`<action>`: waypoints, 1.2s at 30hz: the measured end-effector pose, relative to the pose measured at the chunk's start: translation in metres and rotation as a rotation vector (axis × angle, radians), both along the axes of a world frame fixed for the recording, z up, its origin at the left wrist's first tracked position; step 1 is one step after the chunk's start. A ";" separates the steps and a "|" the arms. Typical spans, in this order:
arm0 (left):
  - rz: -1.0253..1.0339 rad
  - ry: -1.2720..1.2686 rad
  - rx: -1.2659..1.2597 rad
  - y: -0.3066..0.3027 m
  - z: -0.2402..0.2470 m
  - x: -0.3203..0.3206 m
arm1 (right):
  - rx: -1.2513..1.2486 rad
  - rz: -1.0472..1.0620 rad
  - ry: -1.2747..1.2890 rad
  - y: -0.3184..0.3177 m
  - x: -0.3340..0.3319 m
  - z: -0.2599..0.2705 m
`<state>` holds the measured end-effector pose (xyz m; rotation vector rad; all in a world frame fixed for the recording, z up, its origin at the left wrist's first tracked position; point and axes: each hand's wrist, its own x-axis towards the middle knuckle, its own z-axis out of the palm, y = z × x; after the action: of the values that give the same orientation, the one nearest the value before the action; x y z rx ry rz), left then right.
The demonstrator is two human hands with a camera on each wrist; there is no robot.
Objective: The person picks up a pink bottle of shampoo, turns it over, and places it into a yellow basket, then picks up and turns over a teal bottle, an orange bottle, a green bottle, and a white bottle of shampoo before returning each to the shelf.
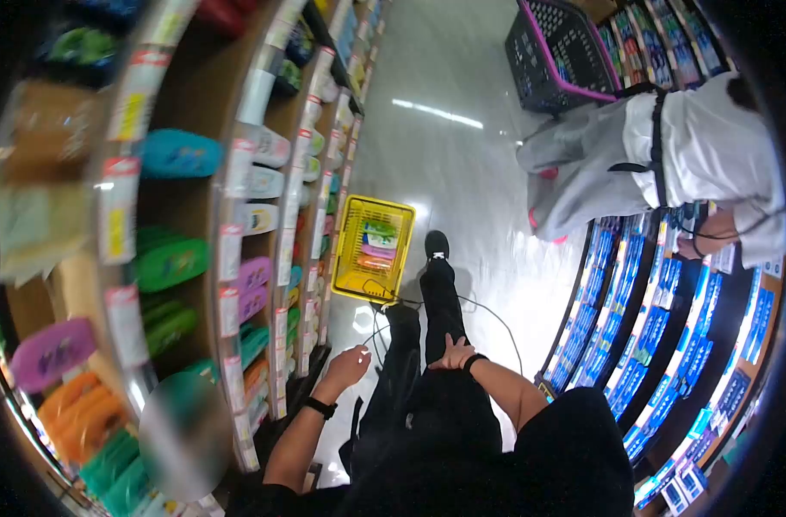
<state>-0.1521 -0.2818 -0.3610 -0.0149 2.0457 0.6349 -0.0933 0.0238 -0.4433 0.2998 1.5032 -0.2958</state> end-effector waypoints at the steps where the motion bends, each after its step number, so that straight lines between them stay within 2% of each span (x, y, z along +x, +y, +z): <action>1: -0.051 -0.029 -0.044 0.002 -0.023 -0.007 | 0.018 -0.021 0.043 -0.003 -0.004 0.000; 3: -0.155 -0.079 -0.119 0.011 -0.081 -0.020 | 0.016 -0.016 0.105 -0.005 -0.012 0.005; 5: -0.277 -0.046 -0.181 0.013 -0.149 -0.030 | 0.008 0.089 0.135 -0.004 -0.015 -0.001; 7: -0.397 -0.013 -0.163 0.014 -0.215 -0.056 | -0.014 0.127 0.205 0.007 -0.016 -0.005; 9: -0.450 0.049 -0.199 0.026 -0.285 -0.090 | -0.009 0.032 0.301 0.023 -0.022 -0.010; 13: -0.460 0.367 -0.243 0.051 -0.420 -0.165 | -0.070 -0.137 0.418 0.065 -0.054 -0.011; 15: -0.523 0.348 -0.332 0.065 -0.494 -0.197 | -0.063 -0.120 0.432 0.080 -0.068 -0.018; 17: -0.686 0.518 -0.383 0.076 -0.558 -0.220 | -0.061 -0.148 0.416 0.092 -0.082 -0.023; 20: -0.815 0.638 -0.456 0.089 -0.623 -0.232 | -0.075 -0.143 0.404 0.103 -0.092 -0.031; 22: -0.830 0.566 -0.501 0.099 -0.666 -0.232 | -0.092 -0.107 0.392 0.103 -0.103 -0.036; 25: -0.836 0.488 -0.475 0.108 -0.676 -0.227 | -0.132 -0.102 0.463 0.102 -0.106 -0.038; 26: -0.772 0.791 -0.441 0.106 -0.687 -0.221 | -0.145 -0.123 0.451 0.103 -0.108 -0.039; 29: -0.793 0.533 -0.440 0.104 -0.679 -0.230 | -0.135 -0.124 0.403 0.099 -0.117 -0.035; 30: -0.801 0.585 -0.458 0.101 -0.681 -0.227 | -0.121 -0.135 0.403 0.096 -0.124 -0.033; 33: -0.856 0.536 -0.430 0.095 -0.672 -0.238 | -0.074 -0.145 0.451 0.087 -0.141 -0.036; 34: -0.778 0.430 -0.405 0.096 -0.667 -0.243 | -0.074 -0.142 0.456 0.086 -0.142 -0.034; 36: -0.847 0.299 -0.436 0.086 -0.674 -0.236 | -0.060 -0.121 0.475 0.083 -0.139 -0.032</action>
<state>-0.3882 -0.1955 -1.0349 0.6871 2.1737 -0.3553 -0.2321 0.1066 -0.4758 0.2855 1.9418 -0.5353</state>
